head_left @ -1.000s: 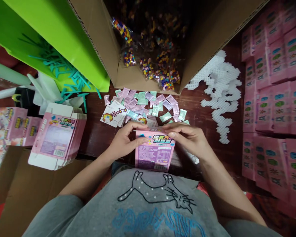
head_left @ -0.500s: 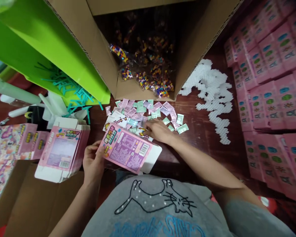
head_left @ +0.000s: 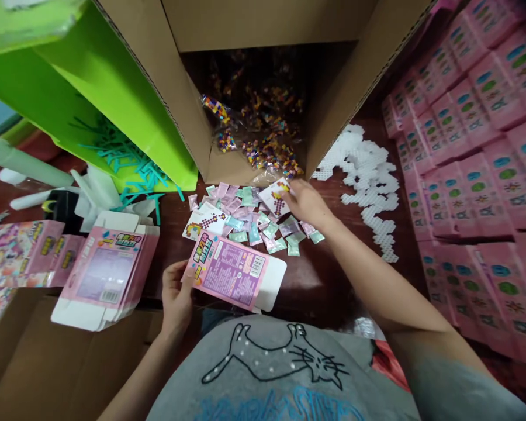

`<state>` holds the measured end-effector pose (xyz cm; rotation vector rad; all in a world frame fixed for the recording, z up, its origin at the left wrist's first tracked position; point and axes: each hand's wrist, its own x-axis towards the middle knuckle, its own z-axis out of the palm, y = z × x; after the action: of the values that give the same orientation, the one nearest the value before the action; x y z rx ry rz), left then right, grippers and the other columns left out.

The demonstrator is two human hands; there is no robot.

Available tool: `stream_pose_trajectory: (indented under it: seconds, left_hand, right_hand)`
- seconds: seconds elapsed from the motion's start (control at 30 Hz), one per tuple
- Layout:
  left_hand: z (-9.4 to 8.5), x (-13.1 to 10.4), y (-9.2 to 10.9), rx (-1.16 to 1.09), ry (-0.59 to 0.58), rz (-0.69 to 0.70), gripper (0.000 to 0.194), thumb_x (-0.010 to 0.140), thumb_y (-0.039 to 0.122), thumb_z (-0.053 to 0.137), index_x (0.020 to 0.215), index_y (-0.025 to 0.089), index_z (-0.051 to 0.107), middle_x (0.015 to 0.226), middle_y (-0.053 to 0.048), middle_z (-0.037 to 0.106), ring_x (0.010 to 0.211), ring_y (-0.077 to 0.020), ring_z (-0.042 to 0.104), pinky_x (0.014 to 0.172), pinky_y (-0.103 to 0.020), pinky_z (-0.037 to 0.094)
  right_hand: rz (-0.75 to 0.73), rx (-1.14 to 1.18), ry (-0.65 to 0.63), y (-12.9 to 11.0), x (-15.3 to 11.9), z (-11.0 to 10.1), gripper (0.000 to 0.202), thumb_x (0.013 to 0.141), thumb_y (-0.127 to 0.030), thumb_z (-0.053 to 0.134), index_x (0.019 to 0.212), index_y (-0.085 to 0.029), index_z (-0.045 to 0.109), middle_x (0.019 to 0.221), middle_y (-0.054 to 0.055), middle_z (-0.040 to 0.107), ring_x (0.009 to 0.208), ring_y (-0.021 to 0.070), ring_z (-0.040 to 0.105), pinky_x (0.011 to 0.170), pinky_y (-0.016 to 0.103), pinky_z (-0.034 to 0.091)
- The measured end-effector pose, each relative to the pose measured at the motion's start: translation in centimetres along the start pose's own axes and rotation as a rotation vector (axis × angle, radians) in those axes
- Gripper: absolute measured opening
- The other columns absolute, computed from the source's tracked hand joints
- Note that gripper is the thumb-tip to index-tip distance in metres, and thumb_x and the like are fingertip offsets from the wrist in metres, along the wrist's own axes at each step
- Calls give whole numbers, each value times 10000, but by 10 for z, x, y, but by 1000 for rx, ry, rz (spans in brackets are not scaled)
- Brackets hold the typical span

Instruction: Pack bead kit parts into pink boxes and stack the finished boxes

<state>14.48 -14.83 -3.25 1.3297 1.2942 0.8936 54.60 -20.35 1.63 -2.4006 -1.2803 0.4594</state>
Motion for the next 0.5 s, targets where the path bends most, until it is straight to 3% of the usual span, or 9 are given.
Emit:
stream_pose_trajectory:
  seconds: [0.1,0.2,0.3,0.4,0.5]
  left_hand:
    - [6,-4,0,72,-112,44,623,909,716,858,1254,222,699,1247,-92,750,1112,-242,733,998,-376,615]
    - [14,-5,3,135,-218,75,650,922,729,833,1293,216,688,1284,-112,737,1163,-271,737,1034,-416,625]
    - [15,2,2,206,-259,131,639,936,703,828,1320,216,677,1326,-125,726,1215,-297,740,1068,-446,630]
    - [10,15,-3,280,-320,201,612,969,672,798,1356,222,649,1336,-136,728,1237,-322,749,1080,-486,642]
    - [6,26,-2,512,-376,467,608,990,621,781,1420,219,630,1463,-197,675,1391,-413,685,1191,-632,578]
  right_hand:
    - [72,64,18,-3,12,4,385,1058,-305,623,1357,-81,716,1605,291,612,1559,435,517,1323,560,402]
    - [157,119,-12,-18,20,11,477,989,-236,731,1412,-21,676,1527,366,631,1461,504,600,1245,662,448]
    - [157,243,-10,-30,18,4,709,930,-167,810,1580,-48,552,1470,316,690,1343,431,705,1155,583,545]
    - [6,424,-12,-22,1,-15,763,883,-208,900,1571,-176,572,1392,145,764,1232,271,751,1091,397,588]
    - [-297,662,-80,7,-30,-33,453,936,-356,868,1318,-212,671,1219,56,780,1051,196,729,960,330,595]
